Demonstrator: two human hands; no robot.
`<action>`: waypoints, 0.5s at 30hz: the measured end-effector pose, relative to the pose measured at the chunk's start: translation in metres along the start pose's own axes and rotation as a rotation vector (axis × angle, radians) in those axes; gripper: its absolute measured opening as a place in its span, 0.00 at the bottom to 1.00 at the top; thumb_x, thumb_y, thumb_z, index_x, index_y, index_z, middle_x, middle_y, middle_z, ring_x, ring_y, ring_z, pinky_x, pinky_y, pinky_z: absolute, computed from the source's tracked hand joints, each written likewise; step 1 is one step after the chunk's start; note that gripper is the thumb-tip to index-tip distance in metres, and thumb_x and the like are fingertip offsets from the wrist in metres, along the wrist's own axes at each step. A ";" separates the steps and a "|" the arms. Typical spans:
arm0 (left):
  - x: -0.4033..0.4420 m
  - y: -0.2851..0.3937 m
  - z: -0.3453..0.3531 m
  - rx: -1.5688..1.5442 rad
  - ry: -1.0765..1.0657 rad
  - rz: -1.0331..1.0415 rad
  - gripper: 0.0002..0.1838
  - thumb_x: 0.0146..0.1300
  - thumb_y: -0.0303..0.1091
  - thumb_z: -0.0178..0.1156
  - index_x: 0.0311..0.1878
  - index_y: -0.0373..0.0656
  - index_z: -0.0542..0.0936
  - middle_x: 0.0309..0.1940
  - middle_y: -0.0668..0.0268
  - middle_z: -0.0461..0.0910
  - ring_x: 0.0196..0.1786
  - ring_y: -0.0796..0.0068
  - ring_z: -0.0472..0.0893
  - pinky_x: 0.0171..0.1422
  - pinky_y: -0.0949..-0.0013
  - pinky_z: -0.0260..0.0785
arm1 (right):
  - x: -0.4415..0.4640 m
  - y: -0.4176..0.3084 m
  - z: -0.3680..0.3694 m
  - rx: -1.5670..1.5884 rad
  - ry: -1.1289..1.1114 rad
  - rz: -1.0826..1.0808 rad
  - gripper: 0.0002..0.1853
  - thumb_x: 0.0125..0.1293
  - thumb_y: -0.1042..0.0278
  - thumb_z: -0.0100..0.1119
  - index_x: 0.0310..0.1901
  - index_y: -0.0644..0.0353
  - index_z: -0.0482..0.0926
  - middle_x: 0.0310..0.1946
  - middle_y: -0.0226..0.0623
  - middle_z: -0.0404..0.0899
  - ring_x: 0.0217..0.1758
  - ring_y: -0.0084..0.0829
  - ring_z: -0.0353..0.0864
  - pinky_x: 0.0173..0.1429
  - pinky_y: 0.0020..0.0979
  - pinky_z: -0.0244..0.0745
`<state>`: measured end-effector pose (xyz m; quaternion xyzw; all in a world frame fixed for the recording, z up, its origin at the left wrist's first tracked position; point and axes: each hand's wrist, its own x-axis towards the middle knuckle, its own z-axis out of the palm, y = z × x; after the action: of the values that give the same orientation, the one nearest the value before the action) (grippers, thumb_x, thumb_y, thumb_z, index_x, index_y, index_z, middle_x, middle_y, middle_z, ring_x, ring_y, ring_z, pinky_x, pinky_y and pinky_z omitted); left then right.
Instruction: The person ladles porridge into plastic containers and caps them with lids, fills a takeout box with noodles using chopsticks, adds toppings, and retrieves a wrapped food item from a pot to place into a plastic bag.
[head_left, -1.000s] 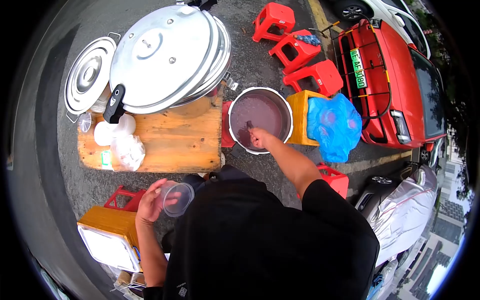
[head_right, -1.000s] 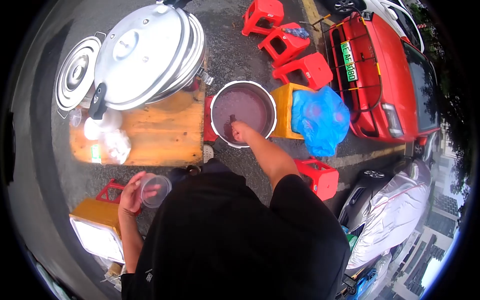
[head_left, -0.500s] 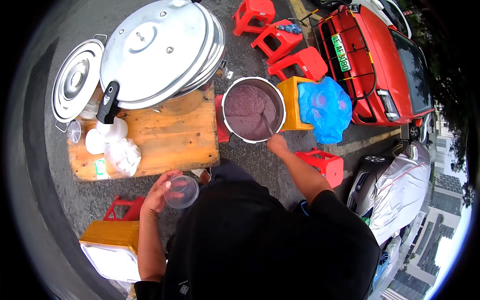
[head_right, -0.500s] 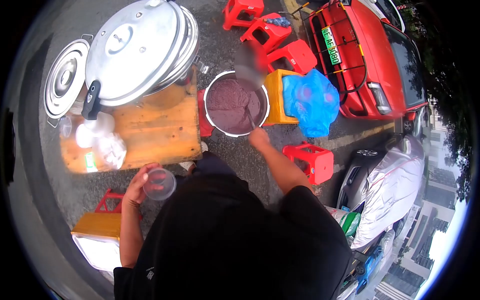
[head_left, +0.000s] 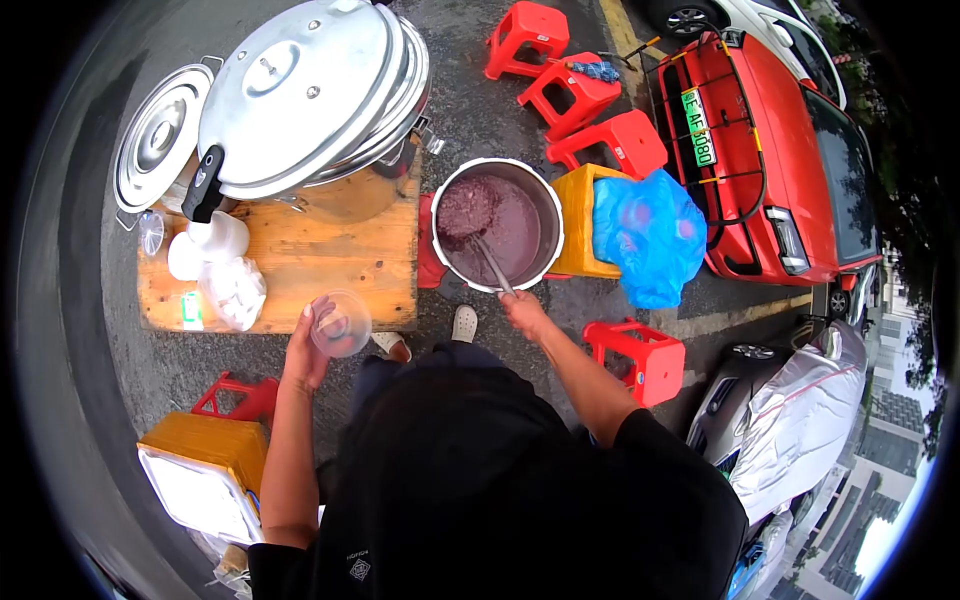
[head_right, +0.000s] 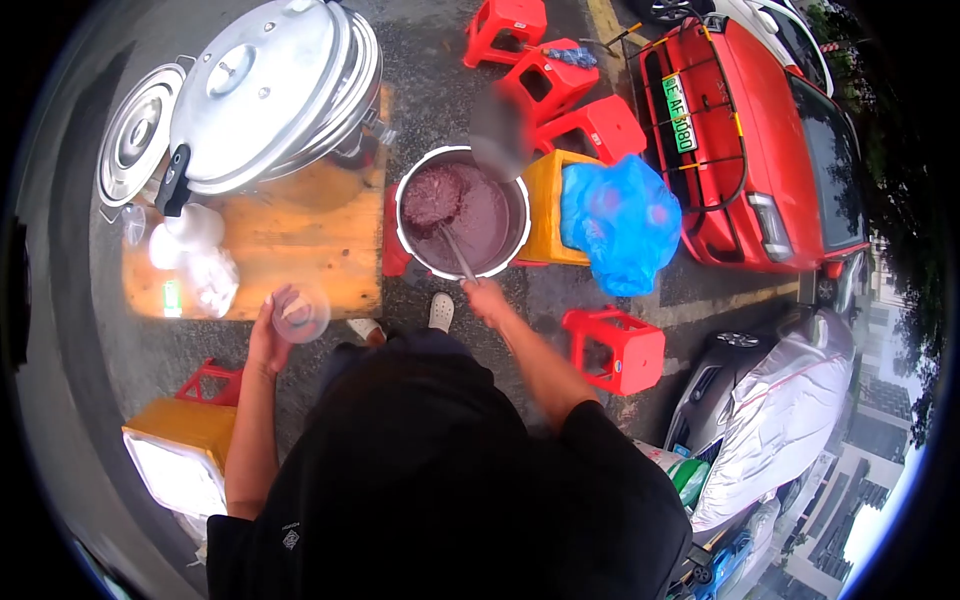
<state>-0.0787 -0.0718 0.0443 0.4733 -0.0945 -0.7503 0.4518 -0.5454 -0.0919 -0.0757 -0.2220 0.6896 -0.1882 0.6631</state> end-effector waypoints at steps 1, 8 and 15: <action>0.008 -0.005 0.007 -0.006 0.009 0.011 0.39 0.74 0.62 0.57 0.76 0.43 0.66 0.69 0.60 0.68 0.65 0.60 0.74 0.66 0.44 0.74 | -0.023 -0.013 0.001 -0.043 0.041 -0.022 0.14 0.74 0.56 0.60 0.33 0.51 0.70 0.21 0.21 0.65 0.18 0.17 0.59 0.19 0.27 0.51; 0.081 -0.065 0.071 -0.020 0.040 0.000 0.44 0.70 0.65 0.60 0.78 0.45 0.63 0.74 0.58 0.60 0.64 0.56 0.72 0.68 0.42 0.72 | -0.081 -0.033 -0.048 -0.287 0.107 -0.154 0.16 0.74 0.55 0.61 0.29 0.51 0.71 0.17 0.20 0.63 0.17 0.18 0.59 0.20 0.29 0.53; 0.160 -0.126 0.119 -0.038 -0.081 -0.037 0.40 0.73 0.63 0.57 0.78 0.50 0.62 0.76 0.57 0.58 0.66 0.47 0.76 0.71 0.44 0.70 | -0.137 -0.057 -0.100 -0.287 0.027 -0.127 0.17 0.74 0.54 0.61 0.30 0.55 0.74 0.21 0.20 0.66 0.24 0.18 0.62 0.28 0.31 0.59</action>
<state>-0.2703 -0.1565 -0.0643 0.4355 -0.0897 -0.7788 0.4425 -0.6393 -0.0667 0.0748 -0.3549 0.7028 -0.1323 0.6021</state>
